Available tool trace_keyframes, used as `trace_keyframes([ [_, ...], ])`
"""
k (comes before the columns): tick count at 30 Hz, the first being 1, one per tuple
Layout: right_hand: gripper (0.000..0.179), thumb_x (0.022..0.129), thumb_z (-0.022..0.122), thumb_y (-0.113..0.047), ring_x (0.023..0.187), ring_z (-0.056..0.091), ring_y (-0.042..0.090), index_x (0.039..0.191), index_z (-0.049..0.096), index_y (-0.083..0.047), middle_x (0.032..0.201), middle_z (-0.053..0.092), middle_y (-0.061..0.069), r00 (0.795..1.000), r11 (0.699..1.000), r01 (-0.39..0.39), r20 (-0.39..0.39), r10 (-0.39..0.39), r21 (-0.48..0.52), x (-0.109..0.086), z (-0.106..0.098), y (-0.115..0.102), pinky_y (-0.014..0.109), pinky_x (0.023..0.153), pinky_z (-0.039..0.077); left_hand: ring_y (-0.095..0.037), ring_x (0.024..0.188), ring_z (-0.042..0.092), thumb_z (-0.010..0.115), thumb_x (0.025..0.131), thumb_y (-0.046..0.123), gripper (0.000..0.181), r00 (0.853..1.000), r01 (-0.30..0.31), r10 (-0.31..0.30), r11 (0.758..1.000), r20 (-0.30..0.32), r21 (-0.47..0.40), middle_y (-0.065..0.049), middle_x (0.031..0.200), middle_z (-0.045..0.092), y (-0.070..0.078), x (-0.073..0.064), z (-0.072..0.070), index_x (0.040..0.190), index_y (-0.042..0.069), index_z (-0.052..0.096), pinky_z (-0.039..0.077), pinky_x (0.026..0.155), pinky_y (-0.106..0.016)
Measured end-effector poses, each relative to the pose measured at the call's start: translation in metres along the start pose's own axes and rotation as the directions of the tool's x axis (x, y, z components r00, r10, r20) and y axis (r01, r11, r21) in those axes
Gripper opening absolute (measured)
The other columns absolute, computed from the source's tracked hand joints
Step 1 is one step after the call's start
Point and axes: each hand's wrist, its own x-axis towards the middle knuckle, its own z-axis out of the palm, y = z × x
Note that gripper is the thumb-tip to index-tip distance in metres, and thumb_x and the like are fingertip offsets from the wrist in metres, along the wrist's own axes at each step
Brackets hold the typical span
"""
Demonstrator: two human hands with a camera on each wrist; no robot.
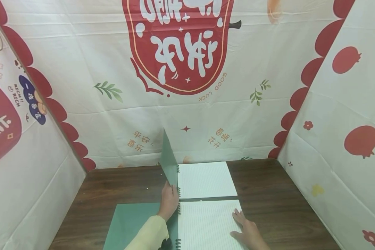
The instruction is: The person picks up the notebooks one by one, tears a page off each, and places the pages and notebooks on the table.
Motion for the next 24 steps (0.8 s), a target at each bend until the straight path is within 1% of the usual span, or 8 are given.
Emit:
trace_keyframes([
  [3, 0.075, 0.073, 0.081, -0.024, 0.136, 0.032, 0.05, 0.137, 0.051, 0.003, 0.148, 0.037, 0.025, 1.0, 1.0, 0.011, -0.003, -0.011, 0.001, 0.0, 0.0, 0.001, 0.065, 0.103, 0.033, -0.033, 0.126, 0.055, 0.039, 0.103, 0.01, 0.041, 1.0, 0.007, -0.007, 1.0, -0.017, 0.006, -0.019, 0.135, 0.055, -0.001, -0.001, -0.002, 0.142, 0.001, 0.039, 0.048, 0.099, -0.051],
  [5, 0.075, 0.073, 0.081, -0.025, 0.136, 0.032, 0.05, 0.137, 0.051, 0.003, 0.148, 0.037, 0.025, 1.0, 1.0, 0.015, -0.005, -0.015, -0.004, 0.0, 0.0, 0.001, 0.065, 0.103, 0.033, -0.034, 0.125, 0.055, 0.04, 0.102, 0.01, 0.039, 0.999, 0.007, -0.007, 1.0, -0.032, 0.005, -0.02, 0.133, 0.056, -0.001, -0.001, -0.003, 0.14, 0.0, 0.042, 0.048, 0.098, -0.052],
  [9, 0.075, 0.073, 0.082, -0.025, 0.136, 0.032, 0.049, 0.136, 0.052, 0.002, 0.148, 0.037, 0.025, 1.0, 1.0, 0.012, -0.011, -0.012, -0.005, 0.0, 0.001, 0.001, 0.065, 0.103, 0.033, -0.035, 0.119, 0.058, 0.042, 0.101, 0.008, 0.034, 0.998, -0.016, 0.017, 1.0, -0.058, 0.017, -0.02, 0.125, 0.059, -0.003, -0.002, -0.005, 0.134, -0.001, 0.046, 0.049, 0.095, -0.051],
  [15, 0.074, 0.073, 0.082, -0.024, 0.136, 0.034, 0.049, 0.135, 0.053, 0.002, 0.147, 0.039, 0.024, 1.0, 1.0, 0.014, -0.019, -0.014, -0.019, 0.0, 0.001, 0.0, 0.064, 0.104, 0.034, -0.034, 0.106, 0.062, 0.043, 0.102, 0.008, 0.026, 0.997, -0.025, 0.027, 0.999, -0.071, 0.024, -0.018, 0.109, 0.062, -0.006, -0.002, -0.008, 0.124, -0.003, 0.051, 0.051, 0.086, -0.05],
  [19, 0.073, 0.072, 0.082, -0.024, 0.136, 0.035, 0.049, 0.135, 0.054, 0.002, 0.147, 0.04, 0.024, 1.0, 1.0, 0.012, -0.024, -0.013, -0.027, 0.0, 0.001, 0.0, 0.064, 0.104, 0.035, -0.026, 0.096, 0.062, 0.044, 0.102, 0.011, 0.022, 0.997, -0.007, 0.009, 1.0, -0.076, 0.022, -0.014, 0.1, 0.061, -0.008, -0.002, -0.009, 0.118, -0.002, 0.054, 0.051, 0.081, -0.046],
  [20, 0.073, 0.072, 0.082, -0.025, 0.135, 0.035, 0.049, 0.134, 0.054, 0.002, 0.147, 0.04, 0.024, 1.0, 0.999, 0.012, -0.023, -0.012, -0.03, 0.0, 0.001, 0.0, 0.064, 0.104, 0.035, -0.023, 0.09, 0.06, 0.044, 0.102, 0.012, 0.02, 0.998, 0.003, -0.002, 1.0, -0.069, 0.018, -0.012, 0.094, 0.059, -0.009, -0.002, -0.01, 0.114, -0.001, 0.055, 0.051, 0.078, -0.043],
  [22, 0.073, 0.072, 0.082, -0.025, 0.136, 0.034, 0.049, 0.134, 0.055, 0.002, 0.148, 0.04, 0.024, 1.0, 1.0, 0.003, -0.019, -0.003, -0.023, 0.0, 0.001, 0.001, 0.064, 0.104, 0.035, -0.017, 0.081, 0.054, 0.045, 0.103, 0.013, 0.016, 0.998, 0.021, -0.02, 1.0, -0.057, 0.012, -0.007, 0.085, 0.054, -0.01, -0.002, -0.011, 0.107, 0.002, 0.055, 0.047, 0.072, -0.038],
  [24, 0.074, 0.072, 0.082, -0.026, 0.136, 0.034, 0.049, 0.135, 0.054, 0.002, 0.148, 0.039, 0.024, 1.0, 1.0, -0.006, -0.011, 0.006, -0.016, 0.001, 0.001, 0.001, 0.065, 0.104, 0.034, -0.015, 0.072, 0.047, 0.044, 0.103, 0.015, 0.014, 0.999, 0.032, -0.032, 0.999, -0.04, 0.003, -0.004, 0.078, 0.048, -0.011, -0.002, -0.012, 0.099, 0.005, 0.054, 0.043, 0.067, -0.034],
])
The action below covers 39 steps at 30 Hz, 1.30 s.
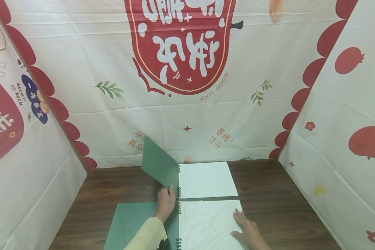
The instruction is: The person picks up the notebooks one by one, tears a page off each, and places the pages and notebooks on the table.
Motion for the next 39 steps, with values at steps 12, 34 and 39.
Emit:
trace_keyframes([
  [12, 0.074, 0.073, 0.081, -0.024, 0.136, 0.034, 0.049, 0.136, 0.052, 0.002, 0.148, 0.039, 0.024, 1.0, 1.0, 0.019, -0.006, -0.019, -0.005, -0.002, 0.0, 0.0, 0.065, 0.104, 0.035, -0.01, 0.056, 0.032, 0.046, 0.103, 0.02, 0.033, 0.999, 0.046, -0.046, 0.999, 0.021, 0.0, 0.001, 0.064, 0.033, -0.006, -0.002, -0.007, 0.072, 0.01, 0.043, 0.033, 0.058, -0.026],
  [34, 0.073, 0.076, 0.08, -0.025, 0.136, 0.034, 0.047, 0.137, 0.051, 0.003, 0.148, 0.038, 0.024, 1.0, 0.999, 0.03, 0.005, -0.03, -0.017, -0.003, -0.002, -0.004, 0.063, 0.104, 0.036, -0.014, 0.065, 0.068, 0.048, 0.103, 0.024, 0.034, 0.983, 0.177, -0.172, 0.978, 0.059, -0.113, -0.006, 0.069, 0.065, -0.014, -0.005, -0.015, 0.076, 0.004, 0.056, 0.053, 0.065, -0.032],
  [39, 0.073, 0.076, 0.08, -0.025, 0.136, 0.033, 0.047, 0.136, 0.051, 0.004, 0.148, 0.038, 0.024, 1.0, 1.0, 0.024, 0.012, -0.024, -0.01, -0.003, -0.002, -0.005, 0.063, 0.104, 0.035, -0.01, 0.062, 0.066, 0.051, 0.101, 0.027, 0.035, 0.983, 0.183, -0.18, 0.978, 0.033, -0.097, -0.006, 0.067, 0.07, -0.017, -0.006, -0.017, 0.077, 0.004, 0.061, 0.054, 0.067, -0.033],
])
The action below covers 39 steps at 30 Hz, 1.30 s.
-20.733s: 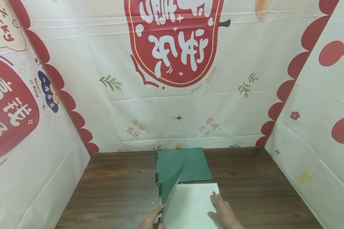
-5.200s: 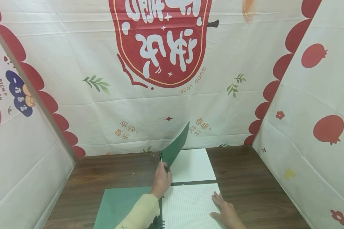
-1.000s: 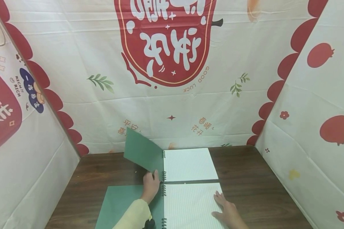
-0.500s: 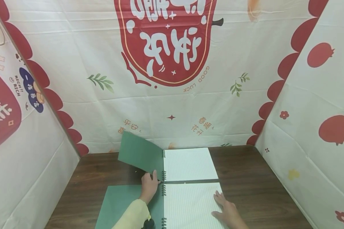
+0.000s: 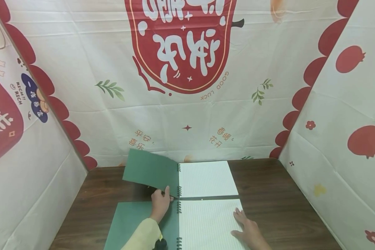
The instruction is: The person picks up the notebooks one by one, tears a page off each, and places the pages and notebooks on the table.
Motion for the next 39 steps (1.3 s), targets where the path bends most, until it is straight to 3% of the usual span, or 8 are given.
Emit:
trace_keyframes([
  [6, 0.073, 0.076, 0.08, -0.025, 0.136, 0.033, 0.047, 0.136, 0.051, 0.004, 0.148, 0.038, 0.024, 1.0, 1.0, -0.003, 0.0, 0.003, 0.001, 0.0, 0.0, 0.0, 0.063, 0.104, 0.034, -0.009, 0.058, 0.064, 0.053, 0.1, 0.028, 0.036, 1.0, 0.009, -0.009, 1.0, -0.007, -0.015, -0.004, 0.063, 0.069, -0.002, -0.001, -0.004, 0.076, 0.004, 0.063, 0.054, 0.066, -0.031],
  [10, 0.074, 0.076, 0.08, -0.025, 0.137, 0.031, 0.048, 0.137, 0.05, 0.003, 0.149, 0.036, 0.024, 1.0, 1.0, -0.02, 0.013, 0.019, 0.019, 0.001, 0.0, 0.002, 0.065, 0.104, 0.032, -0.012, 0.054, 0.065, 0.054, 0.1, 0.029, 0.039, 1.0, 0.029, -0.029, 0.997, 0.014, -0.072, -0.005, 0.062, 0.069, -0.004, -0.001, -0.005, 0.072, 0.004, 0.066, 0.055, 0.066, -0.028],
  [21, 0.076, 0.074, 0.081, -0.025, 0.138, 0.028, 0.049, 0.137, 0.05, 0.003, 0.15, 0.034, 0.024, 0.999, 0.998, -0.042, 0.029, 0.041, 0.04, 0.003, -0.001, 0.002, 0.066, 0.104, 0.03, -0.016, 0.046, 0.064, 0.056, 0.099, 0.032, 0.048, 0.994, 0.102, -0.093, 0.98, 0.061, -0.169, -0.007, 0.057, 0.066, -0.009, -0.001, -0.01, 0.067, -0.001, 0.069, 0.055, 0.052, -0.026],
  [30, 0.074, 0.074, 0.081, -0.024, 0.138, 0.03, 0.047, 0.136, 0.052, 0.004, 0.149, 0.036, 0.024, 0.999, 0.999, -0.032, 0.019, 0.032, 0.034, 0.002, -0.001, 0.002, 0.065, 0.105, 0.032, -0.016, 0.042, 0.061, 0.056, 0.098, 0.037, 0.052, 0.992, 0.125, -0.12, 0.984, 0.047, -0.124, -0.003, 0.05, 0.063, -0.012, -0.002, -0.012, 0.065, 0.0, 0.069, 0.052, 0.044, -0.03],
  [39, 0.075, 0.074, 0.081, -0.024, 0.137, 0.031, 0.047, 0.137, 0.051, 0.003, 0.149, 0.036, 0.023, 0.999, 1.0, -0.025, 0.021, 0.025, 0.013, 0.003, 0.0, 0.002, 0.064, 0.104, 0.034, -0.015, 0.041, 0.062, 0.058, 0.097, 0.038, 0.051, 0.974, 0.225, -0.225, 0.946, 0.028, -0.232, -0.006, 0.052, 0.065, -0.015, -0.002, -0.009, 0.067, -0.001, 0.07, 0.055, 0.046, -0.031],
])
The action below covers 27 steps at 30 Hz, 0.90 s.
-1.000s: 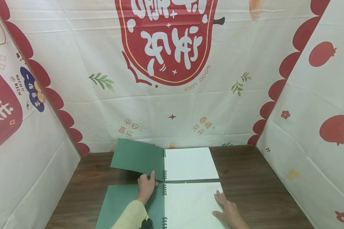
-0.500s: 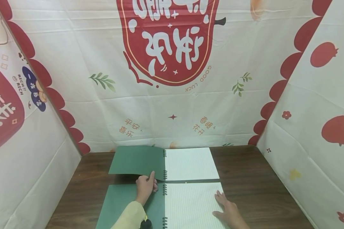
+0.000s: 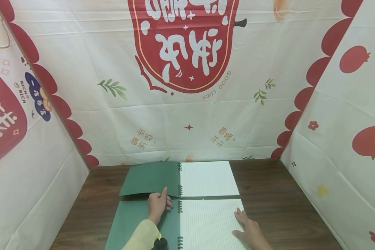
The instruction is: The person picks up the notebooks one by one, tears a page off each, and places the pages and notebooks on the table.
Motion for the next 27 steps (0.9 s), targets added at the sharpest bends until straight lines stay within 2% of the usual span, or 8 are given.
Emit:
trace_keyframes([
  [7, 0.074, 0.075, 0.081, -0.023, 0.136, 0.032, 0.048, 0.137, 0.051, 0.004, 0.148, 0.037, 0.025, 1.0, 1.0, 0.016, 0.0, -0.016, 0.001, -0.001, -0.001, -0.001, 0.065, 0.103, 0.034, -0.014, 0.043, 0.064, 0.057, 0.097, 0.039, 0.05, 0.996, 0.082, -0.083, 0.996, -0.011, -0.037, -0.005, 0.052, 0.066, 0.0, -0.001, -0.001, 0.069, 0.0, 0.07, 0.056, 0.048, -0.031],
  [14, 0.074, 0.073, 0.081, -0.024, 0.135, 0.034, 0.049, 0.136, 0.052, 0.003, 0.147, 0.038, 0.025, 1.0, 1.0, 0.022, -0.018, -0.023, -0.022, 0.0, -0.001, -0.002, 0.065, 0.102, 0.036, -0.019, 0.052, 0.07, 0.054, 0.099, 0.026, 0.044, 0.983, 0.181, -0.178, 0.969, 0.035, -0.167, -0.01, 0.057, 0.069, 0.01, -0.005, -0.003, 0.079, -0.01, 0.069, 0.059, 0.056, -0.032],
  [19, 0.074, 0.073, 0.082, -0.024, 0.135, 0.035, 0.048, 0.136, 0.052, 0.003, 0.147, 0.039, 0.025, 0.999, 0.999, 0.026, -0.025, -0.027, -0.032, -0.001, 0.0, -0.002, 0.063, 0.103, 0.037, -0.021, 0.061, 0.073, 0.05, 0.1, 0.022, 0.041, 0.968, 0.248, -0.235, 0.947, 0.088, -0.203, -0.011, 0.064, 0.071, 0.014, -0.007, -0.006, 0.091, -0.014, 0.067, 0.06, 0.061, -0.031],
  [27, 0.074, 0.074, 0.081, -0.025, 0.135, 0.035, 0.047, 0.135, 0.053, 0.004, 0.146, 0.04, 0.025, 0.999, 0.998, 0.044, -0.026, -0.045, -0.035, -0.002, 0.0, 0.0, 0.062, 0.103, 0.037, -0.027, 0.076, 0.075, 0.046, 0.102, 0.02, 0.041, 0.937, 0.334, -0.293, 0.909, 0.188, -0.249, -0.021, 0.081, 0.074, 0.016, -0.007, -0.012, 0.105, -0.018, 0.061, 0.06, 0.071, -0.034],
])
